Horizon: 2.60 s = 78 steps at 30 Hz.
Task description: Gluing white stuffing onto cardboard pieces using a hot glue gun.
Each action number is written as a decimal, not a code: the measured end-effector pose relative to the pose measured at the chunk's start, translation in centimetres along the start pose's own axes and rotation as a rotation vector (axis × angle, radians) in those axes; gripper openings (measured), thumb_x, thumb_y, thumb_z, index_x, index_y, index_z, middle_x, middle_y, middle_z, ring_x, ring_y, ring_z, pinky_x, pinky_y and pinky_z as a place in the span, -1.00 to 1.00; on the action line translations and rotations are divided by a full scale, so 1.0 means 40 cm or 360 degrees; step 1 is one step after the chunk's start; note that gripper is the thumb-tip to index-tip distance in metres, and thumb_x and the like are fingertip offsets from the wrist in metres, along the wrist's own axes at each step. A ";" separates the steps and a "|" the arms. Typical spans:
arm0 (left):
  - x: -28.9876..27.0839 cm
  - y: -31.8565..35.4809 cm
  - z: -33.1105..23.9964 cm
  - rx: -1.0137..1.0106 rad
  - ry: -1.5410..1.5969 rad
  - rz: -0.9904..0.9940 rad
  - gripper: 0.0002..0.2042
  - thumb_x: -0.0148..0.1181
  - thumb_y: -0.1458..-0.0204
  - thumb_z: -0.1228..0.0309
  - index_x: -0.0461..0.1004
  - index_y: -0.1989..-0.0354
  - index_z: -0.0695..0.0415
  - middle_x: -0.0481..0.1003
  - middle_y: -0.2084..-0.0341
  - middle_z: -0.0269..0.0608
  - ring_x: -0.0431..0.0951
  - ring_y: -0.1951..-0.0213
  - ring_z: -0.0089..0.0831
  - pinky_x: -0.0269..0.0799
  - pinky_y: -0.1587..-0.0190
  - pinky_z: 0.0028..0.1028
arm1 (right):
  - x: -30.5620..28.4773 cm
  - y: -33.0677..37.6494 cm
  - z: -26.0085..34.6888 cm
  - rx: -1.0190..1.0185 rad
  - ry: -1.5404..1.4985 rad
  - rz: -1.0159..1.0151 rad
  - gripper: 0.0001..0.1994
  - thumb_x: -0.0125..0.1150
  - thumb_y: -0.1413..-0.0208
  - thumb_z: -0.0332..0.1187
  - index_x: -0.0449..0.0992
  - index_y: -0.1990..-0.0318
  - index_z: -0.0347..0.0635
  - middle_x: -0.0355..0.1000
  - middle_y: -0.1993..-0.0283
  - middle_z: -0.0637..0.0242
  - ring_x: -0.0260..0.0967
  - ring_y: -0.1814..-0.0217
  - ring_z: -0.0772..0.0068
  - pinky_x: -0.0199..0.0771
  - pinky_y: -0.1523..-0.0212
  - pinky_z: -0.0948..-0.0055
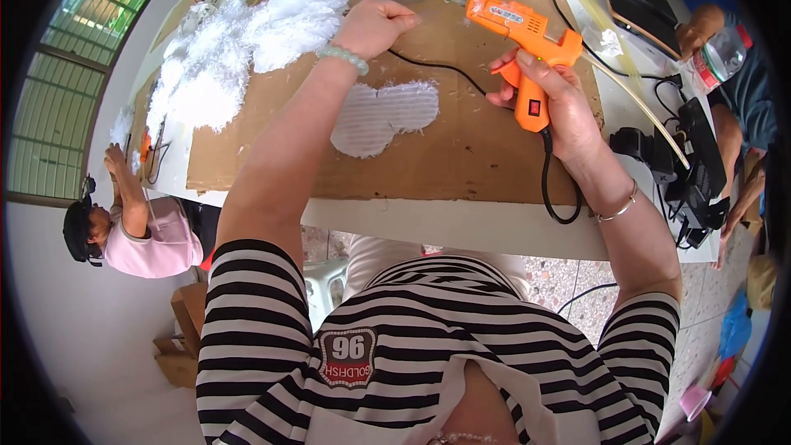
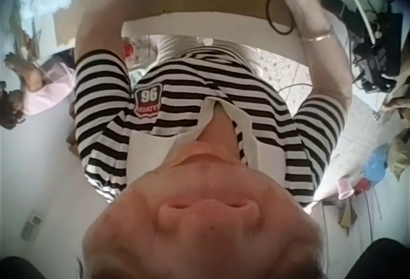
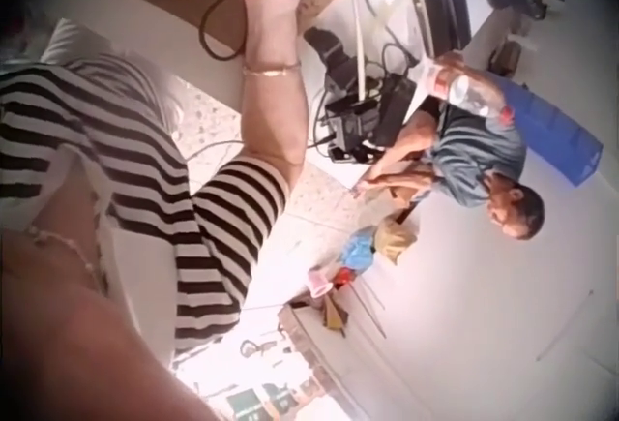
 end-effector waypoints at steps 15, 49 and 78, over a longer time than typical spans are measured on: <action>0.056 0.015 -0.058 0.0550 -0.0356 0.0408 -0.70 0.23 0.05 0.49 0.49 0.09 0.21 0.54 0.33 -0.31 0.46 0.34 -0.60 0.39 0.24 -0.57 | -0.018 -0.001 -0.013 0.0096 0.0079 -0.0087 -0.75 0.02 -0.17 -0.25 0.40 0.17 -0.27 0.43 0.21 0.25 0.34 0.40 0.58 0.52 0.14 0.36; -0.009 0.426 -0.402 0.1972 -0.0826 -0.0940 -0.73 0.22 0.26 0.59 0.50 0.28 0.27 0.49 0.30 -0.15 0.54 0.32 -0.30 0.52 0.35 -0.45 | 0.071 0.024 0.069 -0.0100 -0.0214 -0.0051 -0.76 0.19 -0.04 -0.50 0.35 0.12 -0.17 0.47 0.27 0.19 0.50 0.28 0.41 0.59 0.18 0.37; -0.091 0.278 -0.263 0.0743 0.1022 -0.0881 -0.88 0.10 -0.04 0.55 0.51 0.27 0.26 0.57 0.46 -0.19 0.55 0.45 -0.53 0.44 0.36 -0.59 | 0.107 -0.011 0.109 -0.0271 0.0034 -0.0269 -0.72 0.15 -0.02 -0.59 0.31 0.11 -0.20 0.46 0.33 0.22 0.48 0.38 0.45 0.56 0.30 0.47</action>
Point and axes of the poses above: each hand's wrist, its own y-axis away from the middle knuckle, its own x-axis out of the palm, z = x × y, the point moved 9 cm from there along -y, towards the middle knuckle
